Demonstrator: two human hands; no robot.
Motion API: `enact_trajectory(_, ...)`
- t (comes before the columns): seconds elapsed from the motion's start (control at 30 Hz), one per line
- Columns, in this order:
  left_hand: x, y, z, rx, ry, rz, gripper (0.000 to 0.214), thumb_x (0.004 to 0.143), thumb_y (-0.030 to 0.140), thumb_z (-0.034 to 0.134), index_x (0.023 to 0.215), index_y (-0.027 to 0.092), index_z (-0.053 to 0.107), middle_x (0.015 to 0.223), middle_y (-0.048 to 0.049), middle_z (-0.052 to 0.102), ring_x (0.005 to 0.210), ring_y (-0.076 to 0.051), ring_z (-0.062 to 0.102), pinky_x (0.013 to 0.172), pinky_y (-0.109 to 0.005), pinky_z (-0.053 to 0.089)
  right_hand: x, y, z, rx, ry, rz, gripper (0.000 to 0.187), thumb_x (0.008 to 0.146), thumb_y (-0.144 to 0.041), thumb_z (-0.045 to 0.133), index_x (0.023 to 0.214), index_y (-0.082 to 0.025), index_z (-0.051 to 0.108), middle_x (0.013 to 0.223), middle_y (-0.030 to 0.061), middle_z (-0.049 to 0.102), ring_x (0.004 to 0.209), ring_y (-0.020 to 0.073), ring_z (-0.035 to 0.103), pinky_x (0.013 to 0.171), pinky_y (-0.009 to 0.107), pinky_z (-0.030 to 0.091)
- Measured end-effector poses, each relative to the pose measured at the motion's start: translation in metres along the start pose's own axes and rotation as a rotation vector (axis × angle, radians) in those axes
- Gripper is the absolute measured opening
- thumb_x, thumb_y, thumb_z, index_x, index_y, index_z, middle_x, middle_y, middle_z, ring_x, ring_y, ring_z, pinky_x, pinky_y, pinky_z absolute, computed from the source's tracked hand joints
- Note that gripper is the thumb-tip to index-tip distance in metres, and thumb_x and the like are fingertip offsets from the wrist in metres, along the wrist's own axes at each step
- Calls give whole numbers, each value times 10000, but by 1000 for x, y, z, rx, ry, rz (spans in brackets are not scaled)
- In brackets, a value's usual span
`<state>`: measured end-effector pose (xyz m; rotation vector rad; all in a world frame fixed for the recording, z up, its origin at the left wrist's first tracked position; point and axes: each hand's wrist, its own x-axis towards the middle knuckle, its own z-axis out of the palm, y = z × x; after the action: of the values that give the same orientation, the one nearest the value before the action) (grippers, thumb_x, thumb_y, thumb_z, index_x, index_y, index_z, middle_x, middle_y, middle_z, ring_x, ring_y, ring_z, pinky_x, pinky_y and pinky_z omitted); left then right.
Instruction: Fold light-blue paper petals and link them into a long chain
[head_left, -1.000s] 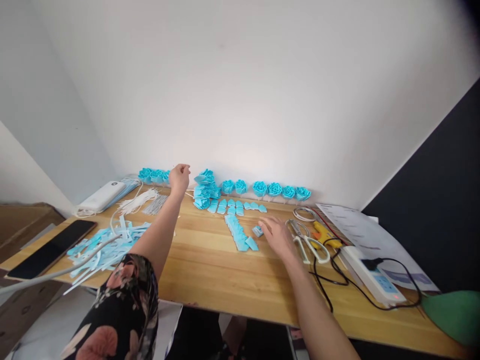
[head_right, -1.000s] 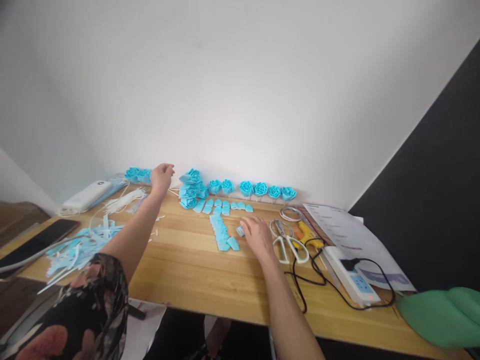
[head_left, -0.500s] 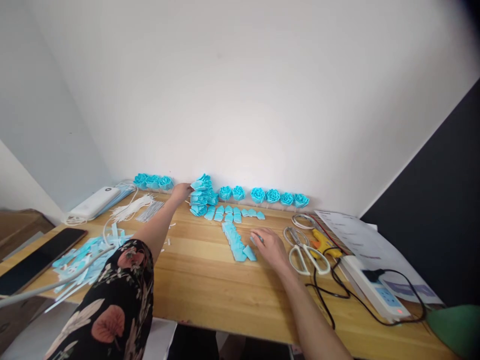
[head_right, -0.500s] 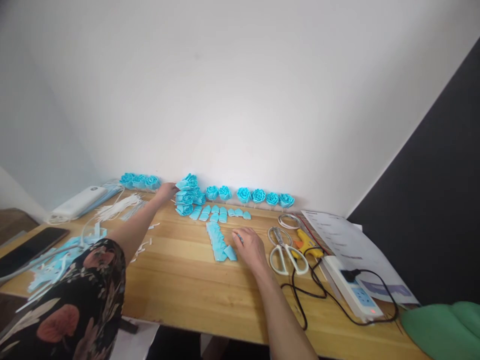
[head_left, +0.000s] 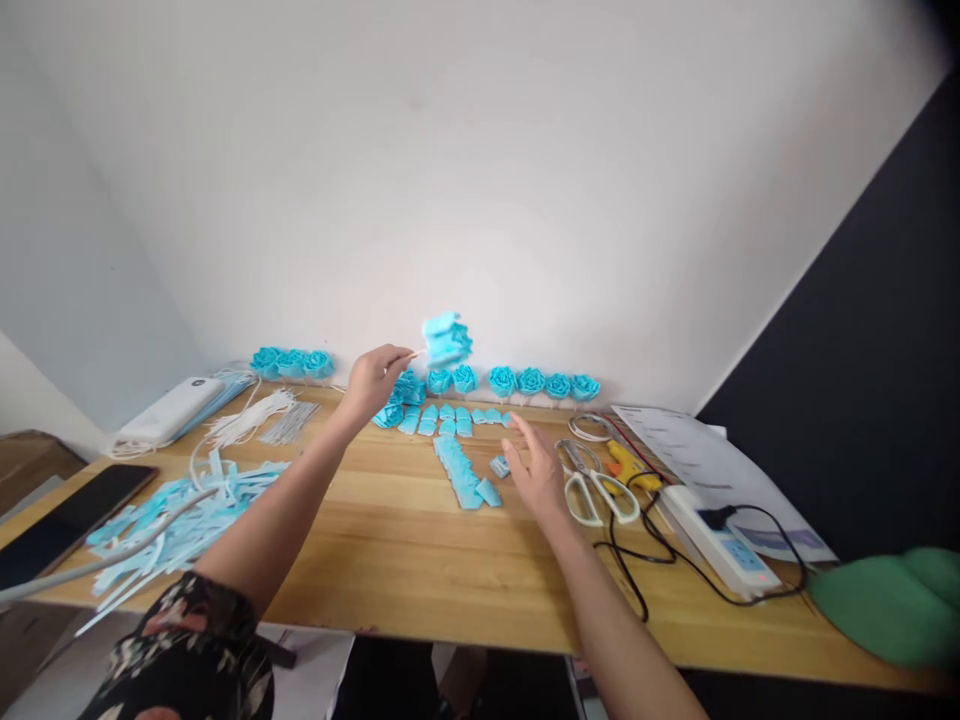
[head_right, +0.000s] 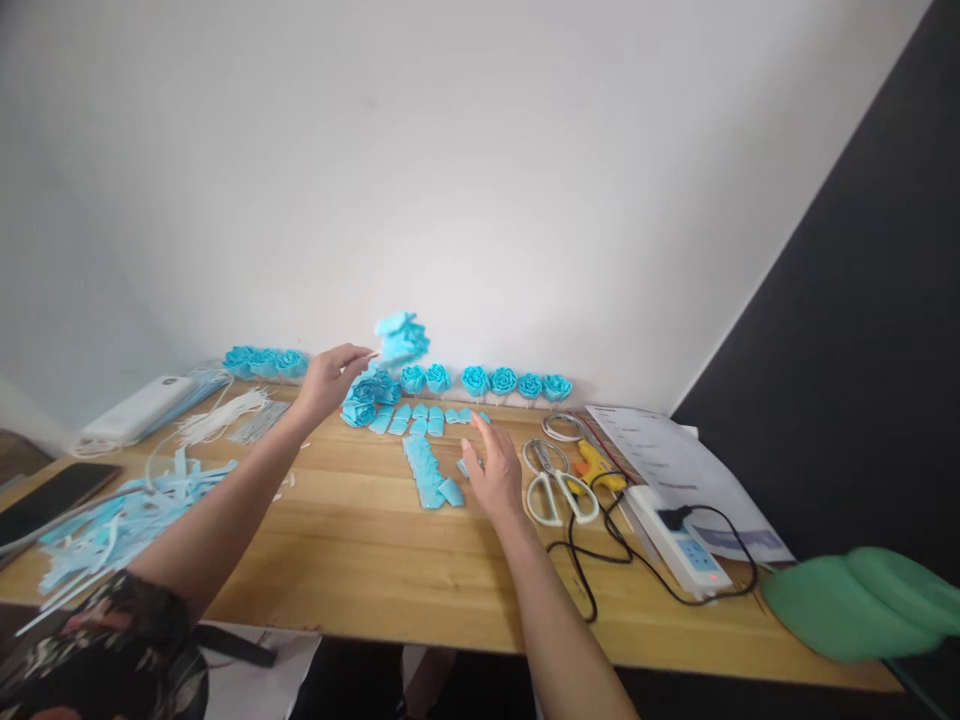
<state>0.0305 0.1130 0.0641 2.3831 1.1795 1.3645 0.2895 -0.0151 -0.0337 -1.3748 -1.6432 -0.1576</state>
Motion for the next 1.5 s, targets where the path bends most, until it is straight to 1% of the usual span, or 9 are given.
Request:
enact_trajectory(0.17,-46,34,12,32,-131,70,353,933,352,389,1007,195,696,855,-49,671,787,-173,605,699,-255,419,1,-17,-7,148,102,-24,656,858,-261,539,1446,-212,254,1319,145,520,1210,263,503,936,444,478)
enact_trajectory(0.47,-88,23,20,105,-236,109,366,952,359,368,1015,192,687,909,-72,679,854,-196,614,728,-273,436,-1,-22,-10,215,-82,-233,976,773,-330,695,1490,-272,36,1521,144,250,1392,302,268,1060,518,373)
enact_trajectory(0.67,-103,24,22,144,-259,138,364,952,351,374,1037,180,683,891,-90,679,825,-196,616,728,-283,447,-1,-27,-12,190,-120,-361,921,794,-290,684,1481,-317,72,1531,126,228,1403,289,248,1077,511,353)
enact_trajectory(0.8,-107,28,24,85,-247,145,328,940,330,403,1016,188,689,903,-86,684,855,-196,614,758,-293,454,-1,-30,-13,161,-170,-413,785,817,-224,645,1458,-317,202,1504,113,295,1381,282,301,1076,505,357)
enact_trajectory(0.9,-107,34,22,-19,-276,34,299,908,299,445,1084,189,661,853,-65,679,767,-166,600,723,-285,460,-1,-31,-14,154,-207,-390,638,838,-186,600,1407,-309,339,1484,97,339,1351,267,358,1057,462,398)
enact_trajectory(1.07,-96,48,15,-470,-516,-211,545,869,360,492,1385,211,398,1040,-94,650,712,-126,586,571,-226,451,-3,-33,-14,179,-208,-400,592,852,-177,579,1394,-300,374,1445,94,395,1318,255,405,1052,455,410)
enact_trajectory(1.2,-84,63,17,-679,-663,-355,694,863,460,502,1464,243,233,1094,-120,608,767,-153,626,426,-170,362,-4,-35,-11,183,-220,-418,582,861,-192,572,1397,-304,375,1432,92,408,1313,260,410,1056,468,404)
enact_trajectory(1.37,-76,69,30,-679,-708,-398,687,767,441,648,1368,197,421,746,-19,598,598,-106,571,388,-153,288,-2,-37,-11,182,-210,-422,631,860,-203,579,1423,-326,321,1422,80,423,1310,256,410,1063,481,391)
enact_trajectory(1.5,-73,66,33,-691,-595,-431,616,746,457,661,1252,138,516,573,30,534,494,-87,502,384,-168,275,0,-36,-15,179,-152,-408,631,829,-257,636,1391,-312,353,1404,87,440,1313,274,401,1067,514,366)
